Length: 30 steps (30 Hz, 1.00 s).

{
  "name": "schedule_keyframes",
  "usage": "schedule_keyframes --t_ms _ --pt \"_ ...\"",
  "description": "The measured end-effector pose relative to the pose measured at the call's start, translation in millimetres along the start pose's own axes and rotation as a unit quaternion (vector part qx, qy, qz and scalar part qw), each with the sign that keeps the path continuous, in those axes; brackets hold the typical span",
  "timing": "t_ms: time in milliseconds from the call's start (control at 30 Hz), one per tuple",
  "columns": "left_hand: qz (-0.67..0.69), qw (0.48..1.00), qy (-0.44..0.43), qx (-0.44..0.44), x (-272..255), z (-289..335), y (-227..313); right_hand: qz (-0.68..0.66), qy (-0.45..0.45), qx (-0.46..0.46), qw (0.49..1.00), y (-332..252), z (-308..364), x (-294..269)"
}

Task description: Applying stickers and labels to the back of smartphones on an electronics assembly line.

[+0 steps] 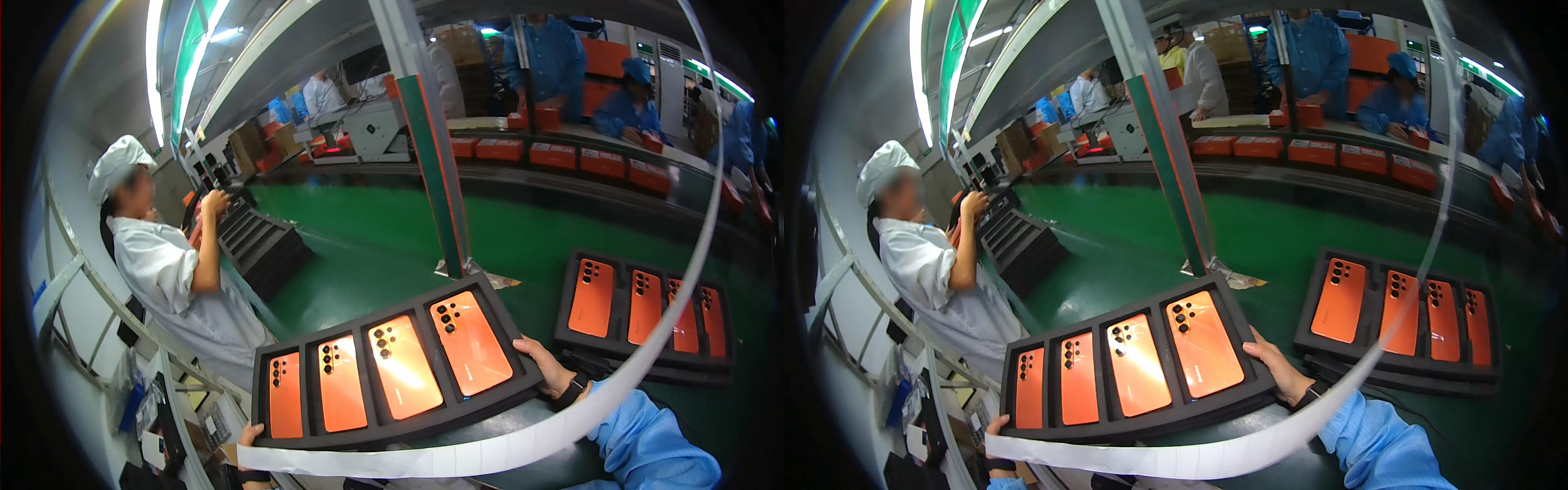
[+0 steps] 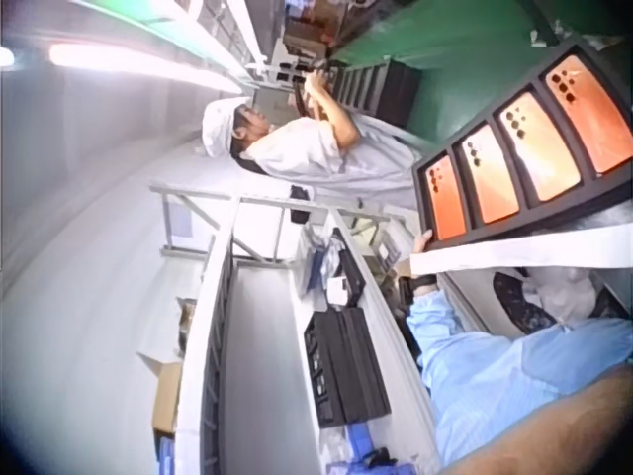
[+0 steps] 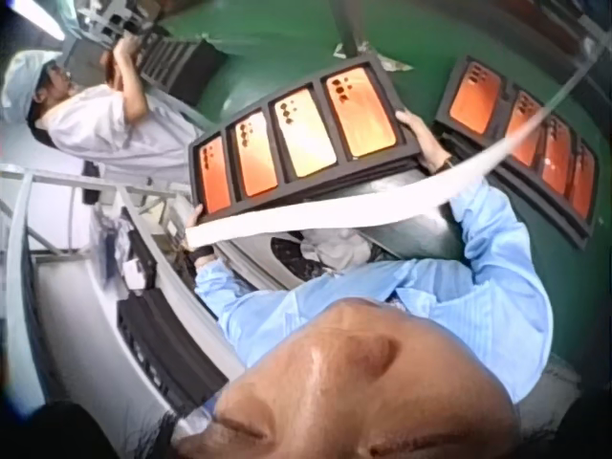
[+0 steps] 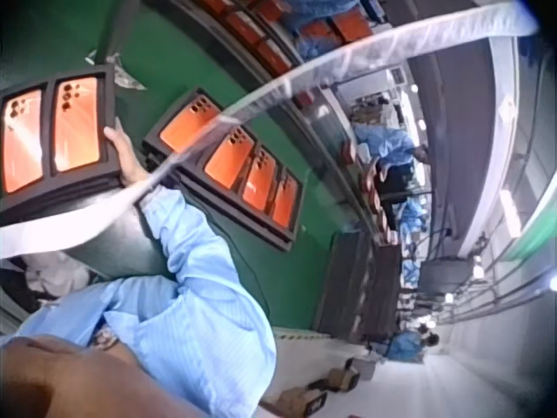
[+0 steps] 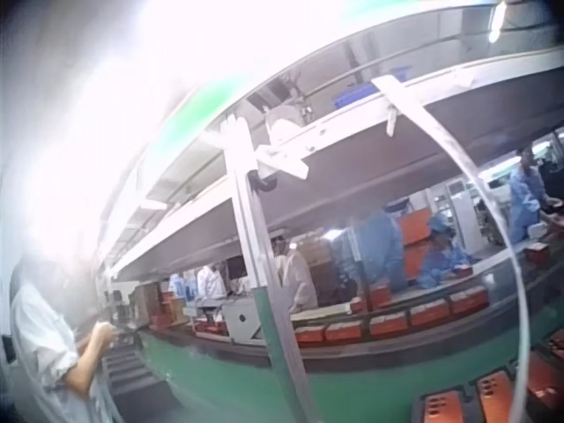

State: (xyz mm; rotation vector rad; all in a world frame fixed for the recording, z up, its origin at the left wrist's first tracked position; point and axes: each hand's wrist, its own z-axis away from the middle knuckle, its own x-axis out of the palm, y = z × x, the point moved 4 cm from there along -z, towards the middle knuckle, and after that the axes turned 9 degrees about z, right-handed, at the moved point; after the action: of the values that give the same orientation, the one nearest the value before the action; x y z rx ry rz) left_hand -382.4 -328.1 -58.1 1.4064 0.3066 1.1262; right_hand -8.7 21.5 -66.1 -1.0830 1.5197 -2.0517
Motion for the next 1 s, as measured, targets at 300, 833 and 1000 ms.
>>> schedule_keyframes --t_ms 300,833,1000 --pt "0.037 0.999 0.013 -0.024 -18 3 -22 -0.09 -0.01 -0.031 0.995 2 0 0" --pt "0.122 0.942 0.062 -0.306 -163 2 -99 0.169 0.011 -0.251 0.953 -72 68 42" --pt "0.063 0.984 0.098 -0.134 -33 72 -64 0.098 0.004 -0.262 0.96 -122 131 9"
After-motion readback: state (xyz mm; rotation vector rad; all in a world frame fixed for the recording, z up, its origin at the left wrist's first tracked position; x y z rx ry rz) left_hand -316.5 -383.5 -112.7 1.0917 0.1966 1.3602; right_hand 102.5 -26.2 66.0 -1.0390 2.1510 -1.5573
